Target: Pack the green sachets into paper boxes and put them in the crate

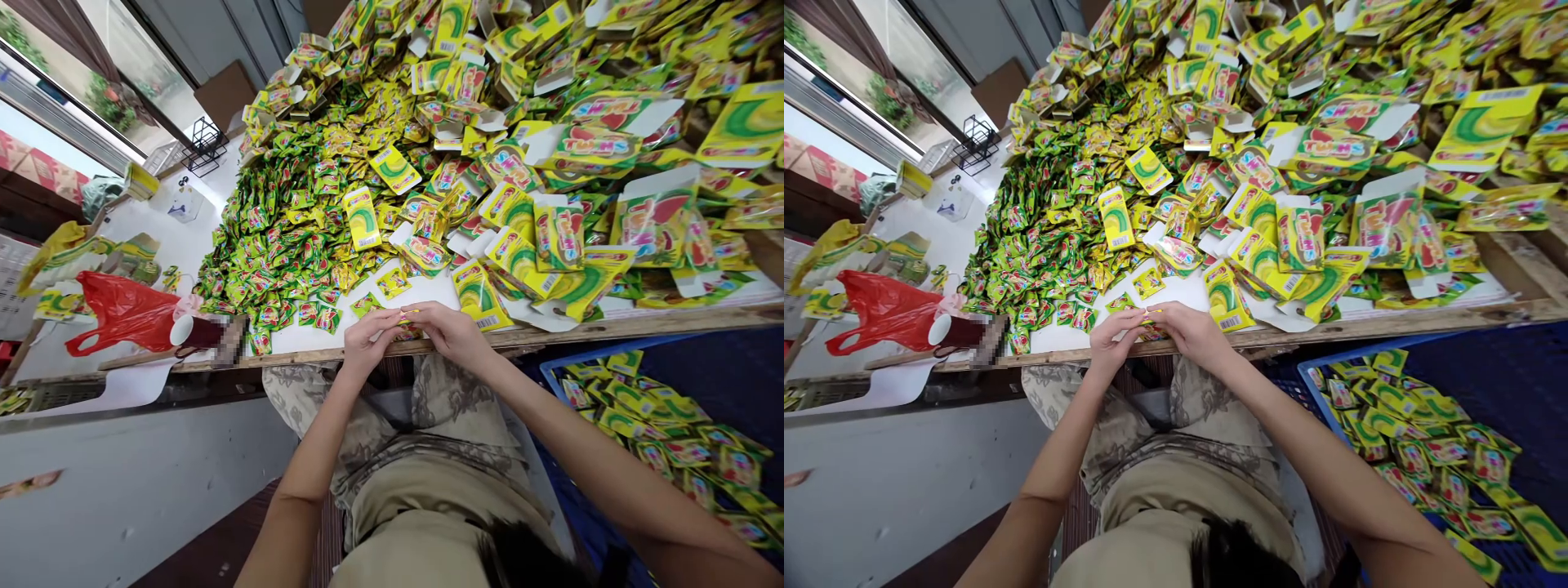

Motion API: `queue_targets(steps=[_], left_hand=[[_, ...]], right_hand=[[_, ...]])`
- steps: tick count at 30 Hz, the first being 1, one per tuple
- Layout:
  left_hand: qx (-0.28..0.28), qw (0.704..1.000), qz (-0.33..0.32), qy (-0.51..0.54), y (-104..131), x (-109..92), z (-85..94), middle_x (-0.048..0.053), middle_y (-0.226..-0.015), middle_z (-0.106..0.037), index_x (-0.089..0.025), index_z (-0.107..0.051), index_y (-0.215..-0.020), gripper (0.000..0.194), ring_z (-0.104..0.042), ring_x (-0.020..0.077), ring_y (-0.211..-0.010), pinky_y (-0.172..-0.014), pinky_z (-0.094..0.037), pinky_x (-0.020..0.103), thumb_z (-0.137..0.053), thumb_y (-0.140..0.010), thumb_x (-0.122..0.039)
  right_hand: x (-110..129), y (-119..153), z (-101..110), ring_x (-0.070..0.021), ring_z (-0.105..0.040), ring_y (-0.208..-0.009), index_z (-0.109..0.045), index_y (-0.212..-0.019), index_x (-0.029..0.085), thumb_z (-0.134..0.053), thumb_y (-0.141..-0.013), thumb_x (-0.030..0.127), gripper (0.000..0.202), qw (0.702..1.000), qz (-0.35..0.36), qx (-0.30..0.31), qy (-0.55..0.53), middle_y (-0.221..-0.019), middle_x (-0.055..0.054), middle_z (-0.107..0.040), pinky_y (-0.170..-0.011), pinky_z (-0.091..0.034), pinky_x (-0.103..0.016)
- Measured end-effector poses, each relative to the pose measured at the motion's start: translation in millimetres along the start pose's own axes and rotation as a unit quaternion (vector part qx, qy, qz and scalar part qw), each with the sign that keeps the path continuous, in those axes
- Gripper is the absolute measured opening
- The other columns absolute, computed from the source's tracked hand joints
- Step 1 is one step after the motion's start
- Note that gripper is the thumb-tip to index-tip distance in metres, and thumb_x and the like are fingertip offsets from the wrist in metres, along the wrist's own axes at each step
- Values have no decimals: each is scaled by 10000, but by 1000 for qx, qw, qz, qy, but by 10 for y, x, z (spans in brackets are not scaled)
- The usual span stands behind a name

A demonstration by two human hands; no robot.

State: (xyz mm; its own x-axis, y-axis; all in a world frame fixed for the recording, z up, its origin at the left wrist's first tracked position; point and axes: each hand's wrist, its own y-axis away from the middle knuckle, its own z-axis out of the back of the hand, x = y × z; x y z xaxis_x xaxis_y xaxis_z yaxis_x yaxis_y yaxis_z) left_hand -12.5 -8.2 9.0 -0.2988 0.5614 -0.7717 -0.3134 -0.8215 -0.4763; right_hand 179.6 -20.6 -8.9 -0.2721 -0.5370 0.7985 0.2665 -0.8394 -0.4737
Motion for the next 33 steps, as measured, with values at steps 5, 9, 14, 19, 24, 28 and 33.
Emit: queue_targets(steps=[5,9,14,19,24,28,33], left_hand=[[-17,998,47,24,26,36,-52,70,-996,-725,-209,-702,-944,161,-676,188,-942,-868,-528,361,-668,-804,-281],[5,982,171,76,16,49,-141,77,-1007,-698,-176,-593,-1107,473,-673,180,-860,-799,-533,328,-753,-706,-369],[-24,967,230,107,-66,-80,-198,19,-781,-663,-163,-578,-821,363,-622,147,-721,-696,-504,274,-774,-651,-418],[16,950,252,183,-119,-218,-290,38,-927,-663,-167,-556,-969,450,-625,147,-813,-740,-490,257,-777,-655,-403],[56,939,283,188,-42,-353,-477,21,-839,-636,-153,-586,-944,423,-592,150,-754,-715,-487,279,-744,-687,-449],[186,937,208,209,6,-469,-359,99,-1173,-597,-205,-440,-1279,821,-613,225,-999,-881,-494,355,-825,-588,-423],[47,978,178,-100,-67,-131,109,113,-1202,-586,-219,-552,-1170,448,-512,266,-1186,-1043,-381,435,-698,-767,-350]], right_hand=[[-3,-26,2,-213,-638,-1017,-611,-1089,263,-485,-921,251,211,1000,-10,6,12,-1069,-71,-678,-875,-522,-390],[23,-60,-57,-200,-648,-936,-583,-1084,233,-525,-906,277,192,998,-49,-35,-5,-1035,-69,-668,-837,-539,-367],[139,-44,-86,-184,-646,-859,-582,-1045,225,-560,-880,273,173,991,-70,-102,-46,-1020,-56,-652,-787,-547,-348],[251,-53,4,-143,-588,-672,-567,-1028,227,-583,-867,279,170,974,-128,-156,-99,-839,-13,-611,-601,-501,-281],[412,-14,194,-140,-545,-624,-587,-1034,232,-561,-881,321,179,972,-168,-156,-53,-780,-9,-574,-549,-461,-273],[445,412,908,-209,-669,-823,-637,-1093,291,-553,-879,385,248,977,-198,79,9,-978,-87,-689,-716,-549,-345],[312,1060,1756,-267,-585,-348,-711,-822,417,-615,-670,692,328,947,-180,82,252,-589,-58,-709,-287,-396,-357]])
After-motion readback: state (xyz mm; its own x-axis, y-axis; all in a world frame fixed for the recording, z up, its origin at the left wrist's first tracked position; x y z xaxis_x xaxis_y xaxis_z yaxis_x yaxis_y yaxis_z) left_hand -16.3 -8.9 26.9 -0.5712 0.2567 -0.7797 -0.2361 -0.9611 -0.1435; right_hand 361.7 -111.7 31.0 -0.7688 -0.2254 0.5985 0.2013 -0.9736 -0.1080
